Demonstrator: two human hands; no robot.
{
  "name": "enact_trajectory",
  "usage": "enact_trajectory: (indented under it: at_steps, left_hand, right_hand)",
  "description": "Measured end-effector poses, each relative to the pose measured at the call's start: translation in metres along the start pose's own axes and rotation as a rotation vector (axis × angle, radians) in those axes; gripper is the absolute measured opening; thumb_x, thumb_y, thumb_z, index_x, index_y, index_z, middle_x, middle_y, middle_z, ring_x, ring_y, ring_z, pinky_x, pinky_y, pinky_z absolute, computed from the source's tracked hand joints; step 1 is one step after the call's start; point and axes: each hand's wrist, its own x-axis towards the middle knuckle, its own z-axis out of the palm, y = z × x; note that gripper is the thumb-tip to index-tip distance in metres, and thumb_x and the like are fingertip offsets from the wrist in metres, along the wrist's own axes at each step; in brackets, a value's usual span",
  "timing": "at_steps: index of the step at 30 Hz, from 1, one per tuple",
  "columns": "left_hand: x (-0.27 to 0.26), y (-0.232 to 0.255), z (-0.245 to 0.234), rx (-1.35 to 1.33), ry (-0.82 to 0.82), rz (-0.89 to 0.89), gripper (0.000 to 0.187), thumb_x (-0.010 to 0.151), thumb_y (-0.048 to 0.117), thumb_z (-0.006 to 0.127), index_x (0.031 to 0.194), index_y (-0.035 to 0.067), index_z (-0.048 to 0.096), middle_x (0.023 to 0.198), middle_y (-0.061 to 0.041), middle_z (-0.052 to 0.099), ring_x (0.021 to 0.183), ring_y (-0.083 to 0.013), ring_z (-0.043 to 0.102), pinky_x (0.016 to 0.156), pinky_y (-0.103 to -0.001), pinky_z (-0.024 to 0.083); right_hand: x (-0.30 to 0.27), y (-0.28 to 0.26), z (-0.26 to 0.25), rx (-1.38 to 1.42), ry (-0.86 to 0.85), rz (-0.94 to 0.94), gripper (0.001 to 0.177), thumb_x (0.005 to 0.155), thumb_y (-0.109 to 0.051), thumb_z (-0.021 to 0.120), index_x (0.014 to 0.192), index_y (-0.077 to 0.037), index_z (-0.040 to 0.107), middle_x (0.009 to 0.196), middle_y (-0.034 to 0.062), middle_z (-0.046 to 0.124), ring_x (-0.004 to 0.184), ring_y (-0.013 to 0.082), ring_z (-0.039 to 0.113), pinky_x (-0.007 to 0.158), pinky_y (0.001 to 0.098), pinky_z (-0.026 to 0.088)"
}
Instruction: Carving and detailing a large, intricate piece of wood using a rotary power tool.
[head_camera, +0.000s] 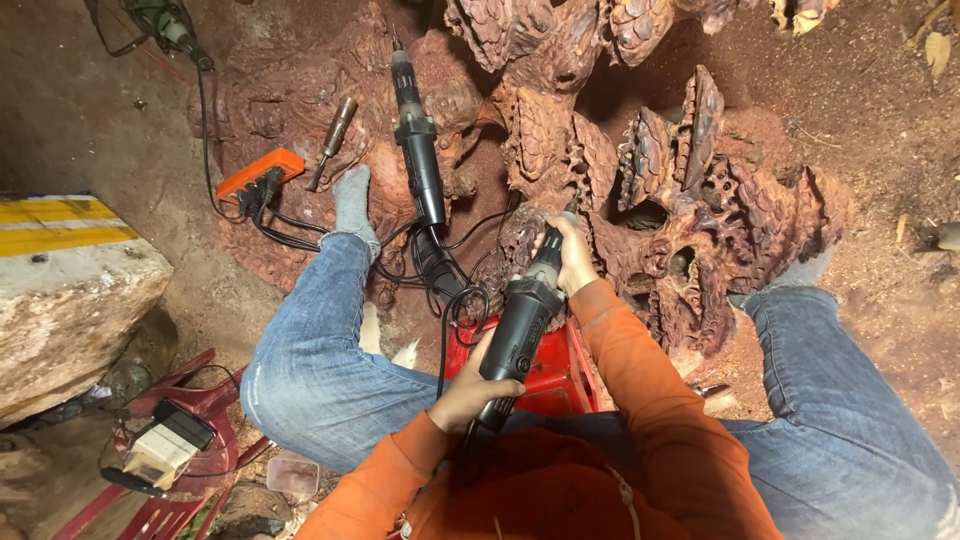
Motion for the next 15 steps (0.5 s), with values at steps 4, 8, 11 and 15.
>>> enact_trajectory:
  at_steps: [4,8,11,15]
  left_hand:
    - [-0.002,-0.007,-0.005,0.098,0.011,0.022,0.108,0.054,0.001,0.092,0.149,0.028,0.051,0.105,-0.017,0.061,0.083,-0.0248,0.066,0.058,-0.032,0.057]
    - [-0.002,-0.008,0.001,0.074,0.032,0.05,0.111,0.049,0.002,0.092,0.149,0.027,0.051,0.107,-0.017,0.061,0.087,-0.0229,0.063,0.063,-0.029,0.055]
    - [-0.002,-0.004,0.004,0.042,0.035,0.05,0.111,0.05,0.001,0.092,0.15,0.026,0.05,0.107,-0.018,0.061,0.085,-0.0234,0.064,0.06,-0.028,0.056]
    - [-0.003,-0.002,0.005,-0.018,0.037,0.026,0.112,0.052,-0.002,0.091,0.151,0.025,0.048,0.106,-0.02,0.06,0.081,-0.0257,0.065,0.057,-0.032,0.059]
  right_hand:
    - [-0.011,-0.001,0.006,0.02,0.023,-0.009,0.047,0.079,-0.022,0.081,0.112,-0.005,0.052,0.08,0.0151,0.066,0.069,0.0279,0.072,0.06,0.0469,0.066]
    - [-0.008,-0.002,0.005,0.037,-0.016,-0.022,0.043,0.081,-0.019,0.079,0.11,-0.004,0.052,0.076,0.0135,0.066,0.065,0.0261,0.071,0.056,0.0425,0.066]
    - [-0.005,-0.005,0.006,0.049,-0.027,-0.029,0.04,0.081,-0.018,0.078,0.109,-0.005,0.052,0.075,0.0144,0.065,0.065,0.0265,0.071,0.055,0.0427,0.066]
    - [-0.002,-0.005,0.008,0.032,-0.032,-0.025,0.04,0.081,-0.019,0.078,0.108,-0.005,0.052,0.074,0.0135,0.066,0.064,0.0255,0.071,0.055,0.0418,0.065]
